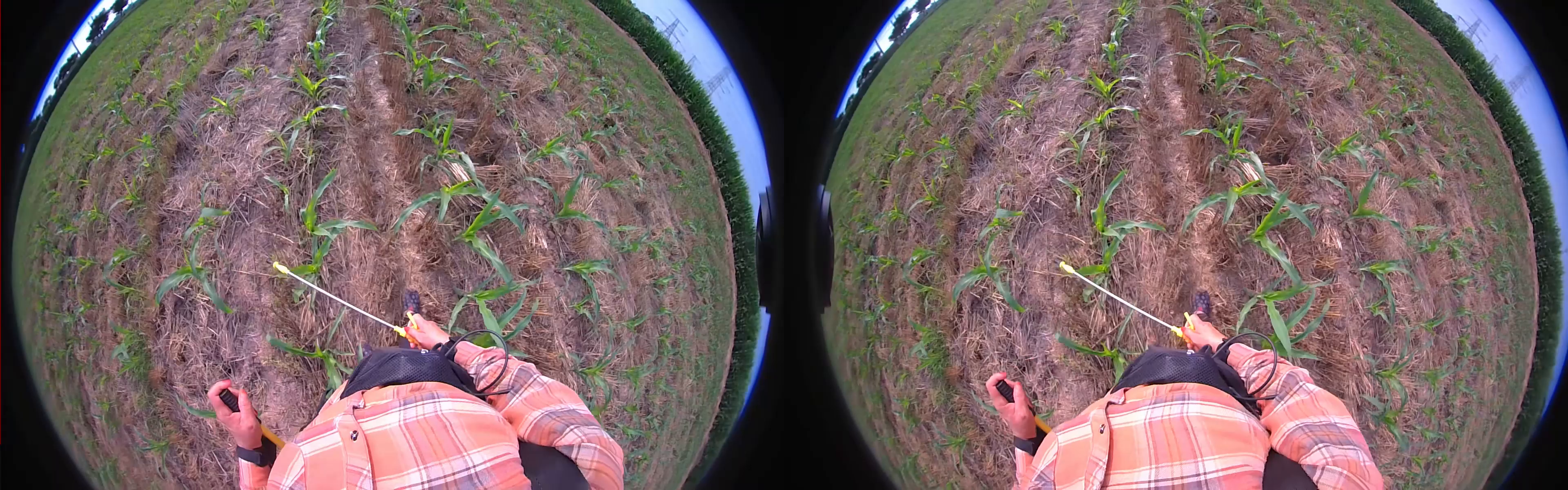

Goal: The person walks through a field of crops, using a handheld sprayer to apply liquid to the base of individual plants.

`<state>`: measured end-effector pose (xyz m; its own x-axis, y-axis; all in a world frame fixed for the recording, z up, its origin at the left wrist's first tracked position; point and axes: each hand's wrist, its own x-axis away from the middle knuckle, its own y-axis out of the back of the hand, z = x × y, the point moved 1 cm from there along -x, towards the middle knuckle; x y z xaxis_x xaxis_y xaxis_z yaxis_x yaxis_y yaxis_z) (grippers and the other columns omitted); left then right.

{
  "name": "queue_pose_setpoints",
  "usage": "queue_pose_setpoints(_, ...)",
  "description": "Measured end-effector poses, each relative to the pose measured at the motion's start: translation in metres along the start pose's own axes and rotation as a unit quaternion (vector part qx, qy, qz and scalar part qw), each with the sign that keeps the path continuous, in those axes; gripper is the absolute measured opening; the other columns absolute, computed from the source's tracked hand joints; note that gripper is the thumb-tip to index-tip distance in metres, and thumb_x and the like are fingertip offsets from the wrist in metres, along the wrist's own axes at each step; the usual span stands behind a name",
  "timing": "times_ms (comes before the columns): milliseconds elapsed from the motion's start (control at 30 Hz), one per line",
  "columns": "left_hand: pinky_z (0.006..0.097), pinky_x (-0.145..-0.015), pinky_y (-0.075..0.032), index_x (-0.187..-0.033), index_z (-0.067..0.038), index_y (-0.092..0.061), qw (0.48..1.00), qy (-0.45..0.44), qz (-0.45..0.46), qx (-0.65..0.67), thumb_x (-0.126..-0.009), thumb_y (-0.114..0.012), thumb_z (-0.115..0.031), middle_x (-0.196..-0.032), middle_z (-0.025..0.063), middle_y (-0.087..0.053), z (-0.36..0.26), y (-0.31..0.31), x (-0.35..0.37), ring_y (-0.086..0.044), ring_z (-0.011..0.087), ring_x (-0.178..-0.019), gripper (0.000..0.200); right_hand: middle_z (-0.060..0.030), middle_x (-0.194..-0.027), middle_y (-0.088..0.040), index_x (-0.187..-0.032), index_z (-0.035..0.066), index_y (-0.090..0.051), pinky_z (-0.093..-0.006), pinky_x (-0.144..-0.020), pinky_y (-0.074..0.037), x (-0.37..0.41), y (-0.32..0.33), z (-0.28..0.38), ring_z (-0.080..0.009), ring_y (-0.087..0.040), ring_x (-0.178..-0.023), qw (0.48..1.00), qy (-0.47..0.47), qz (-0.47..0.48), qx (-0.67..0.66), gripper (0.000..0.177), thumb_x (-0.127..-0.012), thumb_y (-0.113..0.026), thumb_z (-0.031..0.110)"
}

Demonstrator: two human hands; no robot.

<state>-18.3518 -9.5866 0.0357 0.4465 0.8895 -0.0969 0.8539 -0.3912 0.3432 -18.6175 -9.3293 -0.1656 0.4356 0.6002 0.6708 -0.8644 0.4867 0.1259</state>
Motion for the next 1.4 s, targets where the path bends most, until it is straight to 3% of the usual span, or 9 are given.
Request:
queue_pose_setpoints(100, 0.0188, -0.046, -0.027, -0.093, -0.007, -0.044, 0.999, 0.003, 0.016, -0.032, -0.075, -0.049, -0.001, -0.062, -0.0042, -0.034, 0.041, -0.058, -0.027, -0.032, 0.0042, -0.052, 0.019, -0.0049, -0.065, -0.053, -0.086, 0.007, -0.039, -0.0229, -0.037, -0.038, -0.031, 0.025, -0.01, -0.0095, -0.05, -0.046, 0.997, 0.031, -0.027, -0.065, 0.017, -0.083, -0.046, 0.023)
queue_pose_setpoints(167, 0.0204, -0.045, -0.026, -0.092, -0.007, -0.044, 0.996, -0.016, 0.037, -0.075, -0.074, -0.049, 0.0, -0.061, -0.0046, -0.033, 0.028, -0.098, -0.043, -0.031, 0.0046, -0.051, 0.02, -0.006, -0.059, -0.054, -0.088, 0.004, -0.04, -0.0263, -0.04, -0.04, -0.047, 0.05, -0.012, -0.0125, -0.05, -0.043, 0.997, 0.023, -0.079, 0.0, 0.019, -0.083, -0.043, 0.022)
queue_pose_setpoints(300, 0.023, -0.044, -0.027, -0.091, -0.008, -0.045, 0.99, -0.045, 0.068, -0.116, -0.073, -0.05, -0.001, -0.058, -0.0018, -0.033, 0.031, -0.15, -0.075, -0.032, 0.0064, -0.049, 0.02, -0.0066, -0.058, -0.053, -0.088, 0.005, -0.039, -0.0238, -0.032, -0.038, -0.041, 0.11, 0.009, -0.011, -0.051, -0.04, 0.983, -0.043, -0.152, -0.096, 0.016, -0.082, -0.045, 0.018)
queue_pose_setpoints(467, 0.0244, -0.044, -0.03, -0.091, -0.008, -0.045, 0.981, -0.078, 0.102, -0.144, -0.07, -0.05, 0.001, -0.058, -0.0007, -0.036, 0.027, -0.221, -0.106, -0.035, 0.0081, -0.049, 0.023, -0.006, -0.054, -0.053, -0.086, 0.008, -0.036, -0.0223, -0.027, -0.032, -0.059, 0.178, -0.023, -0.0097, -0.043, -0.031, 0.946, -0.016, -0.276, -0.168, 0.017, -0.084, -0.041, 0.024)
queue_pose_setpoints(567, 0.0242, -0.044, -0.03, -0.091, -0.008, -0.045, 0.989, -0.04, 0.109, -0.094, -0.07, -0.05, 0.001, -0.058, -0.0004, -0.036, 0.023, -0.239, -0.119, -0.035, 0.0078, -0.049, 0.022, -0.0068, -0.052, -0.051, -0.085, 0.009, -0.035, -0.0227, -0.027, -0.031, -0.058, 0.219, -0.037, -0.0112, -0.042, -0.031, 0.917, -0.014, -0.32, -0.238, 0.015, -0.084, -0.04, 0.023)
queue_pose_setpoints(633, 0.0227, -0.044, -0.029, -0.091, -0.008, -0.045, 0.981, -0.09, 0.105, -0.135, -0.071, -0.049, 0.002, -0.059, -0.0014, -0.037, -0.022, -0.246, -0.121, -0.035, 0.0065, -0.05, 0.023, -0.0082, -0.052, -0.05, -0.085, 0.009, -0.034, -0.0223, -0.027, -0.03, -0.059, 0.241, -0.053, -0.0119, -0.043, -0.032, 0.874, 0.014, -0.356, -0.329, 0.014, -0.085, -0.04, 0.022)
queue_pose_setpoints(967, 0.0176, -0.045, -0.028, -0.094, -0.007, -0.043, 0.999, -0.053, 0.001, 0.0, -0.076, -0.046, 0.002, -0.063, -0.0034, -0.035, -0.1, -0.188, -0.132, -0.033, 0.0035, -0.051, 0.02, -0.0084, -0.054, -0.048, -0.087, 0.007, -0.032, -0.0229, -0.026, -0.029, -0.056, 0.311, -0.07, -0.0128, -0.04, -0.032, 0.806, -0.035, -0.478, -0.348, 0.019, -0.085, -0.034, 0.026)
queue_pose_setpoints(1167, 0.0234, -0.049, -0.034, -0.093, -0.007, -0.045, 0.991, -0.058, 0.097, -0.067, -0.071, -0.05, 0.0, -0.061, -0.0001, -0.04, 0.005, -0.268, -0.228, -0.039, 0.0083, -0.052, 0.024, -0.0089, -0.053, -0.049, -0.086, 0.007, -0.033, -0.0235, -0.027, -0.03, -0.103, 0.307, -0.023, -0.0136, -0.041, -0.033, 0.821, -0.028, -0.455, -0.344, 0.018, -0.083, -0.036, 0.024)
queue_pose_setpoints(1400, 0.0258, -0.042, -0.033, -0.09, -0.008, -0.045, 0.989, -0.039, 0.106, -0.095, -0.07, -0.05, -0.001, -0.054, 0.0014, -0.041, 0.031, -0.289, -0.315, -0.04, 0.0102, -0.045, 0.022, -0.0082, -0.052, -0.05, -0.086, 0.009, -0.034, -0.0229, -0.025, -0.029, -0.176, 0.273, 0.076, -0.0127, -0.04, -0.029, 0.897, -0.045, -0.394, -0.194, 0.019, -0.083, -0.041, 0.026)
